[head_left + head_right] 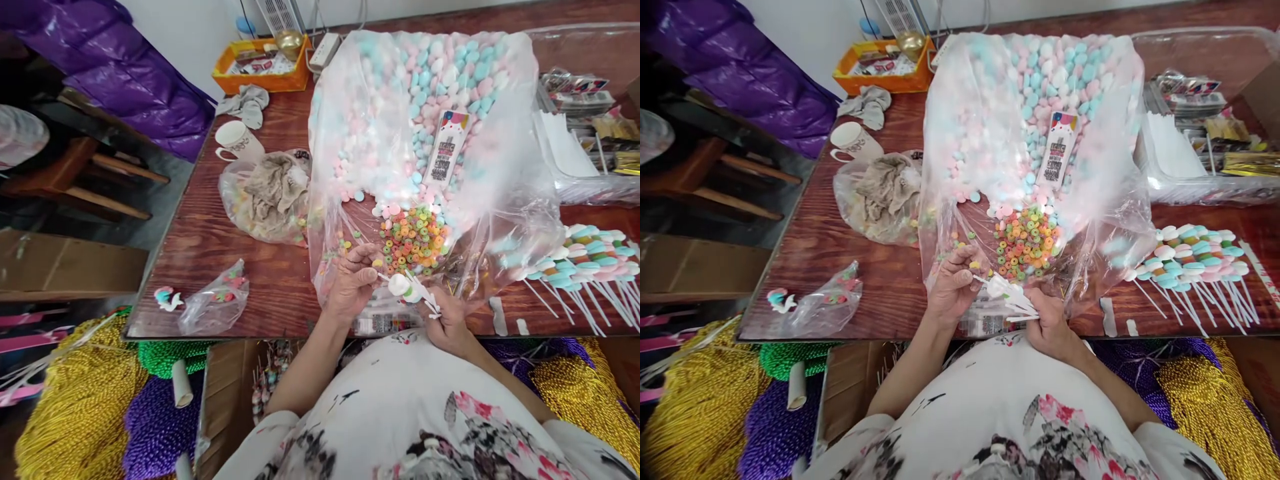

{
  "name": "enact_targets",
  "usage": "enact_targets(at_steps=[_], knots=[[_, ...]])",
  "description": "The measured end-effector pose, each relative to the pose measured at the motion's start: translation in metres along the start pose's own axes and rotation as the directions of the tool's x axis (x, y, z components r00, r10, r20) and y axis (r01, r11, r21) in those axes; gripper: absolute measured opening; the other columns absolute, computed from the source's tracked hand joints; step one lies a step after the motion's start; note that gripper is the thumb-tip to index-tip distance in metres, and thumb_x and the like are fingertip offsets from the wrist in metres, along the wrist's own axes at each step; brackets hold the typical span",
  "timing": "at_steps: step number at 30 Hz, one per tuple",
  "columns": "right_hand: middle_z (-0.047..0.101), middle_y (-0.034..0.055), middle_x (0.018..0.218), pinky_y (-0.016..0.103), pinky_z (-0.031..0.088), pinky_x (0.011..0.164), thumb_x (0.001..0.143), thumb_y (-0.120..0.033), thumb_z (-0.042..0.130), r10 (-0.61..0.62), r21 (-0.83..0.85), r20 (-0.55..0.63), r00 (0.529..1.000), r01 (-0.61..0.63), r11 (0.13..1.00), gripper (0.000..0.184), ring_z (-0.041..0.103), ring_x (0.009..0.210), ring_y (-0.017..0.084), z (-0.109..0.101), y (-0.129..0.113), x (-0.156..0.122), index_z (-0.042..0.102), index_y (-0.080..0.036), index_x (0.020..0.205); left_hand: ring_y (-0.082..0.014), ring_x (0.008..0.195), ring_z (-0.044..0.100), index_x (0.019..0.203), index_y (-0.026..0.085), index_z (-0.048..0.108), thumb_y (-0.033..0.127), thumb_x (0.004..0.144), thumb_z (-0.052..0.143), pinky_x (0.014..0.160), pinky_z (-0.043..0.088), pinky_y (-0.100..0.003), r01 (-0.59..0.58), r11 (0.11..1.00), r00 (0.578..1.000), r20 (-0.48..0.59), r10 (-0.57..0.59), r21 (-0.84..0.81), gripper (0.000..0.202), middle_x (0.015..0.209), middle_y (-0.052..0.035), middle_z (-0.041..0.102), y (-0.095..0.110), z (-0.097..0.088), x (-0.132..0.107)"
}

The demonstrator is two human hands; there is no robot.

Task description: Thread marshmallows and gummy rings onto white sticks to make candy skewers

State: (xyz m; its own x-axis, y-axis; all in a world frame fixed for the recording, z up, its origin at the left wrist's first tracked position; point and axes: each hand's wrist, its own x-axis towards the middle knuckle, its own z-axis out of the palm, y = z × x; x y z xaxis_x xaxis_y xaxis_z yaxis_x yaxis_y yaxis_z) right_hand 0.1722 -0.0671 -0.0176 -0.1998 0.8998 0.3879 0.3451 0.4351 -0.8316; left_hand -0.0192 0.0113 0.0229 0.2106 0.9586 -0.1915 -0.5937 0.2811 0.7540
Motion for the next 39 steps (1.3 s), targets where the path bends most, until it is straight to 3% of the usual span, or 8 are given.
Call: enact_targets(at_steps=[8,13,16,20,25,29,34,39], knots=[[0.052,-0.0009,0.072,0.025,0.037,0.058,0.08,-0.001,0.045,0.022,-0.083,0.029,0.999,-0.019,0.996,0.029,0.05,0.061,0.015,0.0,-0.007,-0.002,0.054,-0.02,0.099,-0.0053,0.053,0.05,0.075,0.019,0.073,0.028,0.053,0.092,0.043,0.036,-0.015,-0.096,0.995,0.995,-0.015,0.096,0.034,0.031,0.068,0.0023,0.06,-0.004,0.002,-0.006],[0.05,-0.0014,0.07,0.025,0.036,0.058,0.081,-0.002,0.045,0.091,-0.117,0.052,0.994,-0.085,0.99,0.023,0.049,0.059,0.015,0.0,-0.01,-0.002,0.053,-0.02,0.093,-0.0093,0.067,0.059,0.075,0.021,0.072,0.024,0.055,0.092,0.06,0.048,-0.02,-0.364,0.89,0.925,-0.003,0.379,0.275,0.029,0.073,0.0022,0.063,-0.013,-0.003,-0.009],[0.051,-0.0011,0.07,0.025,0.036,0.058,0.084,-0.005,0.046,0.115,-0.103,0.072,0.991,-0.107,0.989,0.019,0.049,0.06,0.015,0.0,-0.01,-0.003,0.055,-0.02,0.093,-0.0125,0.076,0.065,0.078,0.022,0.072,0.022,0.062,0.089,0.07,0.053,-0.025,-0.543,0.642,0.81,0.136,0.571,0.541,0.023,0.079,0.0009,0.069,-0.014,-0.012,-0.01],[0.053,-0.0008,0.073,0.025,0.041,0.061,0.093,-0.014,0.048,0.167,0.039,-0.027,0.986,-0.166,0.985,0.015,0.048,0.063,0.014,0.005,-0.006,-0.006,0.059,-0.02,0.1,-0.0147,0.081,0.069,0.092,0.023,0.073,0.019,0.075,0.081,0.079,0.057,-0.031,-0.652,0.146,0.639,0.435,0.634,0.744,0.019,0.086,-0.0008,0.074,-0.014,-0.022,-0.013],[0.056,0.0008,0.077,0.026,0.044,0.061,0.097,-0.025,0.05,0.243,0.168,-0.068,0.968,-0.229,0.959,0.013,0.049,0.064,0.014,0.016,0.0,-0.01,0.062,-0.02,0.096,-0.0176,0.092,0.072,0.106,0.021,0.07,0.019,0.087,0.067,0.086,0.06,-0.034,-0.624,-0.119,0.594,0.568,0.57,0.772,0.019,0.1,-0.0066,0.076,-0.016,-0.022,-0.015],[0.048,-0.004,0.064,0.024,0.038,0.052,0.098,-0.027,0.051,0.3,0.251,-0.091,0.95,-0.269,0.93,0.013,0.042,0.053,0.012,0.024,0.004,-0.013,0.062,-0.021,0.099,-0.0177,0.095,0.072,0.11,0.02,0.069,0.015,0.088,0.064,0.088,0.06,-0.033,-0.656,-0.136,0.586,0.615,0.527,0.742,0.022,0.101,-0.0077,0.076,-0.018,-0.015,-0.016],[0.046,-0.0055,0.061,0.024,0.037,0.05,0.097,-0.027,0.051,0.323,0.269,-0.115,0.939,-0.284,0.92,0.013,0.04,0.051,0.011,0.024,0.005,-0.014,0.062,-0.02,0.096,-0.0184,0.098,0.071,0.117,0.017,0.067,0.013,0.09,0.06,0.088,0.059,-0.033,-0.672,0.052,0.651,0.555,0.518,0.739,0.028,0.104,-0.0112,0.075,-0.026,-0.009,-0.02],[0.052,-0.0037,0.064,0.026,0.042,0.056,0.096,-0.027,0.051,0.309,0.175,-0.183,0.933,-0.278,0.944,0.014,0.045,0.055,0.013,0.018,0.007,-0.01,0.063,-0.02,0.095,-0.0216,0.092,0.072,0.117,0.019,0.068,0.019,0.085,0.069,0.082,0.059,-0.034,-0.678,0.121,0.688,0.567,0.454,0.725,0.032,0.1,-0.0124,0.075,-0.037,-0.009,-0.022]])
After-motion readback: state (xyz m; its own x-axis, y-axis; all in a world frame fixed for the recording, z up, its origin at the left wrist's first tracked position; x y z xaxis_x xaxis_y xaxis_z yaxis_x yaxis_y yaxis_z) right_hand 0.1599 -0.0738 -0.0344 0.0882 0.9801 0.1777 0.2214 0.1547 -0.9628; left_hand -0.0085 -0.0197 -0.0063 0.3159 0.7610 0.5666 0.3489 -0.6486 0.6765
